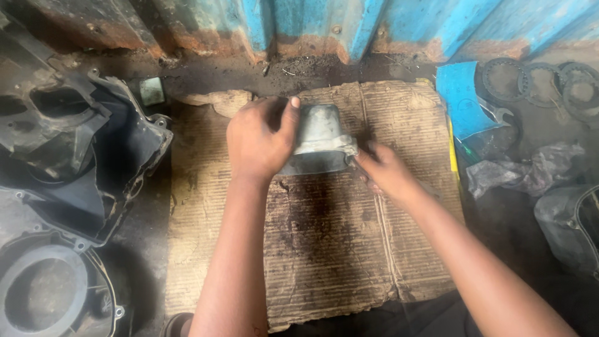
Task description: The person uses a piece of sandpaper and a metal tool to scrape and clean the surfaces of a metal component by hand on a piece of cardboard.
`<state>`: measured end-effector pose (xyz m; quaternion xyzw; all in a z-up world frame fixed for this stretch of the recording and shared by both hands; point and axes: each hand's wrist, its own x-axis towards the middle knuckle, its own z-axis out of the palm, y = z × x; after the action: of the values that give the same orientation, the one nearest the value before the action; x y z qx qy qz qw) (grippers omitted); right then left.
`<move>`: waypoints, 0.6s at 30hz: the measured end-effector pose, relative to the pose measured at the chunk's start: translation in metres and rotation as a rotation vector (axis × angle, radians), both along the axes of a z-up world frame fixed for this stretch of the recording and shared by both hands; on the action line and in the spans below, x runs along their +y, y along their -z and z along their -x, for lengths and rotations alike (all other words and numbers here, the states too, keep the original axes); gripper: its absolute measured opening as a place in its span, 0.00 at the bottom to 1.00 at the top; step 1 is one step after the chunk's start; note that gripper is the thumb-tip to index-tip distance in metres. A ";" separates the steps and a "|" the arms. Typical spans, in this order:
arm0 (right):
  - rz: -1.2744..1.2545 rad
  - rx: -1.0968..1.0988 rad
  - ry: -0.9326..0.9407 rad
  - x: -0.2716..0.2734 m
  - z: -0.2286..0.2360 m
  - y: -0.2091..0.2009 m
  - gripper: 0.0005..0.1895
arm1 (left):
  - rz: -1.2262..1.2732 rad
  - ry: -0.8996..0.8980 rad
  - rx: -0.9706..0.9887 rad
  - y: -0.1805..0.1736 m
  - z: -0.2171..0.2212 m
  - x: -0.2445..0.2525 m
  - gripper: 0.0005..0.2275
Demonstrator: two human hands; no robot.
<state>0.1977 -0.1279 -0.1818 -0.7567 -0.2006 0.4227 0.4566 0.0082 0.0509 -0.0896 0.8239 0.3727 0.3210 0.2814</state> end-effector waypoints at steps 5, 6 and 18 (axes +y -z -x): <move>0.002 -0.943 -0.067 0.000 -0.010 0.033 0.29 | -0.002 0.010 0.073 -0.004 -0.007 -0.003 0.22; -0.169 -1.577 -0.124 0.001 -0.010 0.033 0.29 | -0.002 0.036 0.069 -0.004 -0.010 -0.005 0.21; -0.046 -0.520 0.028 -0.013 0.012 -0.047 0.19 | 0.127 -0.001 0.025 0.007 0.001 0.011 0.20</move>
<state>0.1860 -0.1414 -0.1349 -0.8321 -0.3105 0.2030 0.4123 0.0074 0.0616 -0.0964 0.8082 0.3963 0.2866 0.3281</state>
